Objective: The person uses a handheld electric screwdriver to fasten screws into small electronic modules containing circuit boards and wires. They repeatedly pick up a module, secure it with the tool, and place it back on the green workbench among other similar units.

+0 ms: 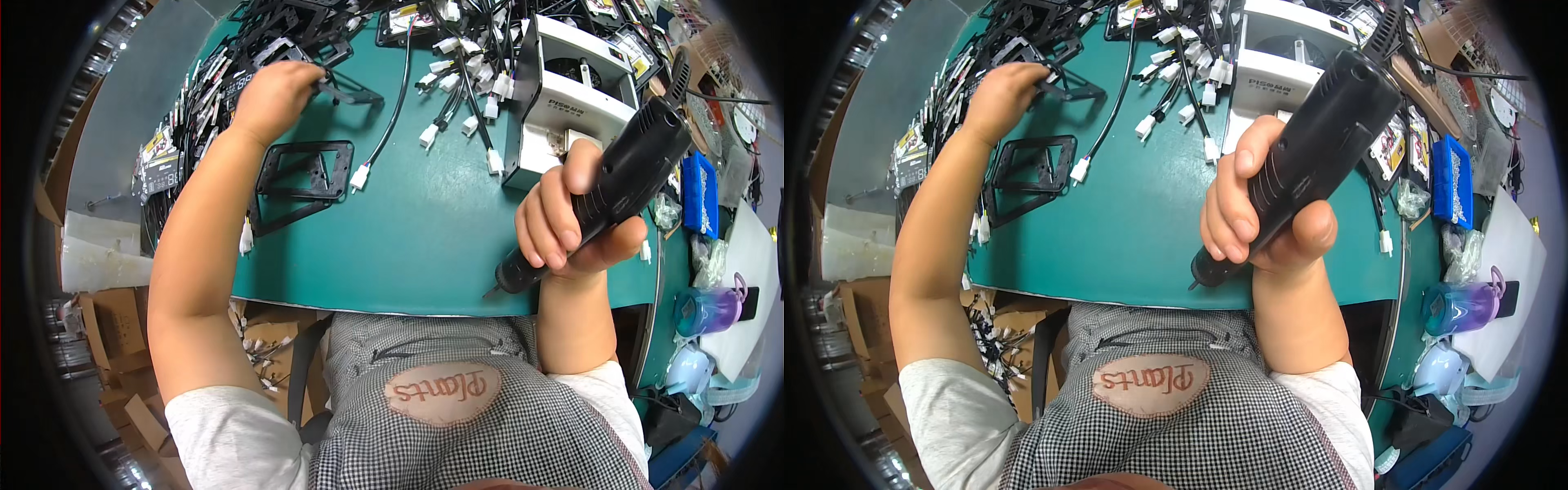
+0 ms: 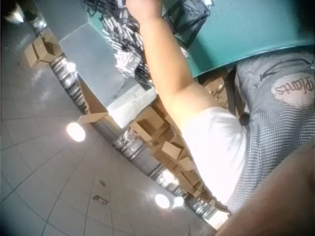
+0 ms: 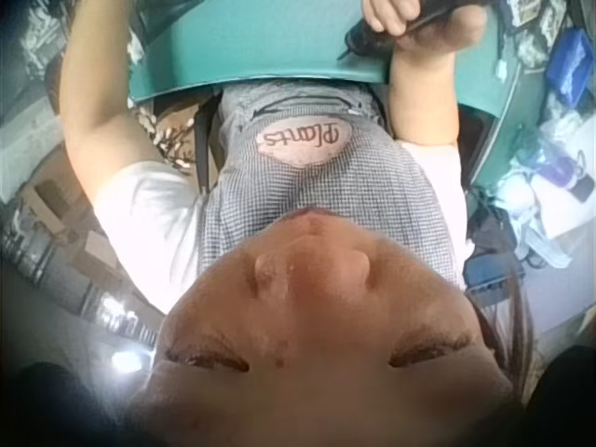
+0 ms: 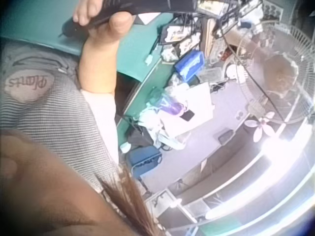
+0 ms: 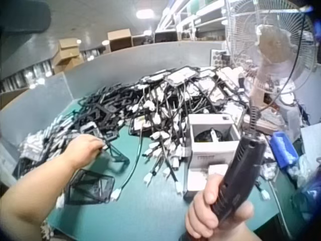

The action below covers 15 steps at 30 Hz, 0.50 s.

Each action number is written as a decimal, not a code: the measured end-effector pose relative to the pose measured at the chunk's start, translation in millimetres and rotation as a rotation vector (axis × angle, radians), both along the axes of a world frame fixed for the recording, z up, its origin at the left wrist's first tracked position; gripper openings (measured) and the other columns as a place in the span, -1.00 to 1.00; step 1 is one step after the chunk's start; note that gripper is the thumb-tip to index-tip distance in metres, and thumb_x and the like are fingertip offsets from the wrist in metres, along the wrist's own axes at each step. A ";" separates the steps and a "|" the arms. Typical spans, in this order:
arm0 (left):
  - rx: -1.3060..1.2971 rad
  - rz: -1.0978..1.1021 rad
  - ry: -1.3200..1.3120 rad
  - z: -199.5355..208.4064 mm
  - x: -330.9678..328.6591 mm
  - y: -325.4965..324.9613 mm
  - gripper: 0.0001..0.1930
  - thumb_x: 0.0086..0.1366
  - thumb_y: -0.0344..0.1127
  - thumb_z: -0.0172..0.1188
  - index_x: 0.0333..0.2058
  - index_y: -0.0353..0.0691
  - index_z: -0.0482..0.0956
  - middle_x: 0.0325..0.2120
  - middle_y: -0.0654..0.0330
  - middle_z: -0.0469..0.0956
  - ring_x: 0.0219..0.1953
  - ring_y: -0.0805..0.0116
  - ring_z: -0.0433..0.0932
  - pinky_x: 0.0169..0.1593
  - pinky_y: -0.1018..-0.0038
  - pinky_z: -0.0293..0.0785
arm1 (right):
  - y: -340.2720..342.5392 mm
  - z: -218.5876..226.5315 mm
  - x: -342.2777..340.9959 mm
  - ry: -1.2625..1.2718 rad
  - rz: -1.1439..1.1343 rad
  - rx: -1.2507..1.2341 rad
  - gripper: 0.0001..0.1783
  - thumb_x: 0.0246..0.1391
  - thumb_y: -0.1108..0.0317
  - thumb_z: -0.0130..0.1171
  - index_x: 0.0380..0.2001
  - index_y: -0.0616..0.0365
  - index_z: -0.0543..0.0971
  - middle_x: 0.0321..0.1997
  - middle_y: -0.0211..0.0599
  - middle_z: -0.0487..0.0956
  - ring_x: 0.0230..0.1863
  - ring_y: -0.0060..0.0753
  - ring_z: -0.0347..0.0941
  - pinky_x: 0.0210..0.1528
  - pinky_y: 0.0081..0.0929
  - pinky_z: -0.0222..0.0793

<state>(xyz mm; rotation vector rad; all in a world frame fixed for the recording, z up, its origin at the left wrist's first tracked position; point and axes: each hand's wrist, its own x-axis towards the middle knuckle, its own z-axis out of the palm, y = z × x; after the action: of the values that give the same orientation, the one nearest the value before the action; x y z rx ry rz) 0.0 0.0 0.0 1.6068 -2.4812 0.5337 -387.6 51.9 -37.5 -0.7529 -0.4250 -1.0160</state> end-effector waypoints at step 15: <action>1.147 0.597 1.360 -26.2 -122.1 135.2 -0.63 0.41 -0.08 0.01 -0.25 -0.30 0.60 -0.46 0.19 0.59 -0.64 0.57 0.38 -0.55 0.62 0.33 | -9.0 -4.7 -6.2 0.023 0.001 0.044 -0.32 0.11 -0.17 0.23 0.01 0.18 0.33 -0.46 -0.44 0.42 -0.55 -0.56 0.40 -0.45 -0.51 0.42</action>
<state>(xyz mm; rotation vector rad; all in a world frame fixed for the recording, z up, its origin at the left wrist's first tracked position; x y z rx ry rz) -122.1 135.2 -26.2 1.8440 -1.1029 -1.6529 -393.8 42.9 -42.2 -0.7238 -0.3819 -1.0123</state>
